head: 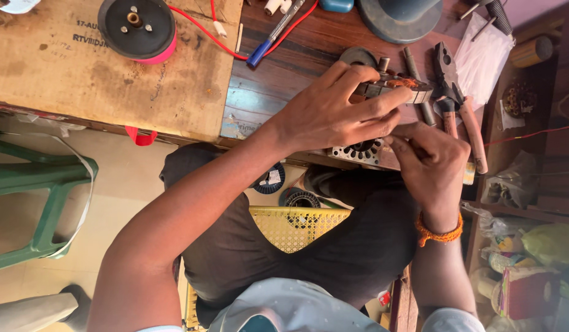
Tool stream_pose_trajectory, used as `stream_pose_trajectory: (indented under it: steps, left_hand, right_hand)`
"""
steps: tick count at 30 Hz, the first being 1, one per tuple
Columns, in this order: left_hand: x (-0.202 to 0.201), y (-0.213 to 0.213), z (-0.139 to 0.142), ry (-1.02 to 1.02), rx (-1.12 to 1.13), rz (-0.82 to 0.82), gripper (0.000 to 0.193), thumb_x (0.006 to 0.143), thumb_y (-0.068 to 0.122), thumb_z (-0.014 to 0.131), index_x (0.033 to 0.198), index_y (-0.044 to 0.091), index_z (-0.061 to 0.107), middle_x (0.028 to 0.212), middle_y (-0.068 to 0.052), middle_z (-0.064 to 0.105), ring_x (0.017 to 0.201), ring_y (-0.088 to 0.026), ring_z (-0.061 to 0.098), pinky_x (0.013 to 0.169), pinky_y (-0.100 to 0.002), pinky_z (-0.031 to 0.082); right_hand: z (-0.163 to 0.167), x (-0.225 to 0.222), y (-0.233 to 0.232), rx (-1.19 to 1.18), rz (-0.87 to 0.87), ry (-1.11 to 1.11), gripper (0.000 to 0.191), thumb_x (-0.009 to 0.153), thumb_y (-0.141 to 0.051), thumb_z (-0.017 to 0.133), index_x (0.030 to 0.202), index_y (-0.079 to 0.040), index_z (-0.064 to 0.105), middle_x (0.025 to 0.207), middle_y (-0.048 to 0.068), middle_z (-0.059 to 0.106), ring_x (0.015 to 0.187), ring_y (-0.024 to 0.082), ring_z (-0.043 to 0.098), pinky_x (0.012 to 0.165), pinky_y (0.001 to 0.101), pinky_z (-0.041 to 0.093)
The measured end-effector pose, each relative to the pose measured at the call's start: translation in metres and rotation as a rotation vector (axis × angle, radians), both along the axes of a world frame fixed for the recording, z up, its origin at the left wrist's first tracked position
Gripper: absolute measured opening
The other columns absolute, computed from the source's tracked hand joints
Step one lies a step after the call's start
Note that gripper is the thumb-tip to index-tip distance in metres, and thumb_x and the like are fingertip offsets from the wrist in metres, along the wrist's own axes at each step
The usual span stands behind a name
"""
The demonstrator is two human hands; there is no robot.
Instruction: The person sits at a workbench winding insulated copper wire by hand into the slots of a motor armature rotor, pressing each coil into place and turning the rotor to work around it. They repeatedly feed, seat, and adjust the wire windings around the rotor's circumference.
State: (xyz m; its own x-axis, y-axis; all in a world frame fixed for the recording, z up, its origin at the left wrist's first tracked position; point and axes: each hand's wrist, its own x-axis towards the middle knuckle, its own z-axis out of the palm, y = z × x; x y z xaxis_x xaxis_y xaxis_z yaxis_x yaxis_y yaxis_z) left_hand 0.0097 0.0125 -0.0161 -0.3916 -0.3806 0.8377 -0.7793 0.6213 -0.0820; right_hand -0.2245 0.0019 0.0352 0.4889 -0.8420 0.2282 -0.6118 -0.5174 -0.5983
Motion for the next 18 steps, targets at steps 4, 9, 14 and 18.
stream_pose_trajectory:
  steps: [4, 9, 14, 18]
  left_hand:
    - [-0.003, -0.003, -0.002, 0.110, -0.006, -0.057, 0.029, 0.101, 0.017, 0.076, 0.126, 0.005, 0.067, 0.143, 0.001, 0.045, 0.116, -0.028, 0.055, 0.095, -0.042, 0.051]
    - [-0.003, -0.004, -0.008, 0.096, -0.003, -0.044, 0.021, 0.101, 0.016, 0.076, 0.114, 0.006, 0.064, 0.143, 0.002, 0.050, 0.117, -0.027, 0.058, 0.092, -0.042, 0.052]
    - [-0.006, -0.006, -0.014, 0.173, 0.017, -0.040, 0.022, 0.102, 0.007, 0.074, 0.122, 0.002, 0.065, 0.145, -0.002, 0.048, 0.119, -0.024, 0.057, 0.092, -0.042, 0.051]
    - [-0.006, -0.005, -0.015, 0.192, 0.014, -0.060, 0.026, 0.102, 0.011, 0.075, 0.124, 0.002, 0.065, 0.144, -0.004, 0.046, 0.120, -0.026, 0.057, 0.090, -0.043, 0.050]
  right_hand:
    - [0.006, 0.001, 0.005, 0.029, -0.015, 0.010, 0.014, 0.091, 0.000, 0.079, 0.105, -0.002, 0.078, 0.074, 0.009, 0.061, 0.063, 0.011, 0.050, 0.060, 0.0286, 0.040]
    - [0.038, 0.001, 0.004, -0.084, 0.039, -0.008, 0.011, 0.091, 0.002, 0.080, 0.101, 0.000, 0.077, 0.076, 0.009, 0.064, 0.062, 0.010, 0.050, 0.058, 0.0283, 0.038]
    - [0.073, 0.012, 0.009, -0.164, 0.027, 0.022, 0.009, 0.091, 0.004, 0.080, 0.098, 0.001, 0.076, 0.078, 0.009, 0.067, 0.060, 0.009, 0.050, 0.056, 0.0279, 0.037]
    - [0.086, 0.031, 0.000, -0.270, 0.099, 0.061, 0.008, 0.091, 0.006, 0.082, 0.094, 0.003, 0.075, 0.077, 0.009, 0.068, 0.059, 0.010, 0.049, 0.054, 0.0279, 0.035]
